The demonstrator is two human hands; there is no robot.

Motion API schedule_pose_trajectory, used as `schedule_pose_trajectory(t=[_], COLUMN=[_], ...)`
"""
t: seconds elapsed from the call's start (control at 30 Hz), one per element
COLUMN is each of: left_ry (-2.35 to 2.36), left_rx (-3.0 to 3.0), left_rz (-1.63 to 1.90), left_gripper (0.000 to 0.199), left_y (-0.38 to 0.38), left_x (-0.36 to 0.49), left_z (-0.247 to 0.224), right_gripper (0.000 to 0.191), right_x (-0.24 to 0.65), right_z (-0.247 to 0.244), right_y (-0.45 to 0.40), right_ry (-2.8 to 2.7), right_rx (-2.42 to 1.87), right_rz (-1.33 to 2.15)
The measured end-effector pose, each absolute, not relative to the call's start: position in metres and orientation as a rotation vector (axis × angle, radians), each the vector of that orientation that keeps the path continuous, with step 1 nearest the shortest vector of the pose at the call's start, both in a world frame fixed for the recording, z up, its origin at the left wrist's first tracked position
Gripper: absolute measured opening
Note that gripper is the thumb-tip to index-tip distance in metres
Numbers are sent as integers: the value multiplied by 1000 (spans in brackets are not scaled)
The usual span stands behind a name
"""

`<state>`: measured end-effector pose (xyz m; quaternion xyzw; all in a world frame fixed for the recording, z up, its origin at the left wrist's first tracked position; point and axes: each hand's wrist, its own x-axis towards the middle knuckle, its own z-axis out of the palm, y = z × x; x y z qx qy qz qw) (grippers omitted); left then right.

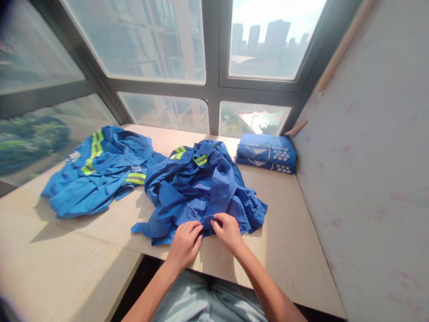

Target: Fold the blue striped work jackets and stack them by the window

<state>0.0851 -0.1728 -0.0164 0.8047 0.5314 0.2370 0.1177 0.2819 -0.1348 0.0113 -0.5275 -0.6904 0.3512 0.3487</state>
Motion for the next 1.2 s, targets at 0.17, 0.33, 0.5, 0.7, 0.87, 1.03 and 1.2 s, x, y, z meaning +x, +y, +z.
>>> schedule_pose_trajectory(t=[0.17,0.33,0.5,0.7,0.87,1.03,1.2], left_ry=[1530,1196,1084,1178,1196,1215,1113], left_rx=[1653,248,-173,29,-1,-97,-161], left_rz=[995,1058,1153,1142,1116,1217,1221], left_gripper=[21,25,29,20,20,24,25], left_y=[-196,-207,-201,-192,-196,-201,-192], left_x=[101,134,152,156,161,167,170], left_z=[-10,3,14,16,15,16,13], right_gripper=[39,39,42,38,37,36,40], right_x=[294,300,297,298,300,300,301], right_z=[-22,-15,-15,-17,-20,-22,-18], right_y=[-128,-127,-131,-133,-134,-135,-136], right_ry=[-1519,-1285,-1106,-1108,-1088,-1088,-1137], right_rx=[-1422,-1304,-1266,-1331,-1326,-1309,-1298], right_rz=[1174,1450,1522,1442,1398,1387,1479])
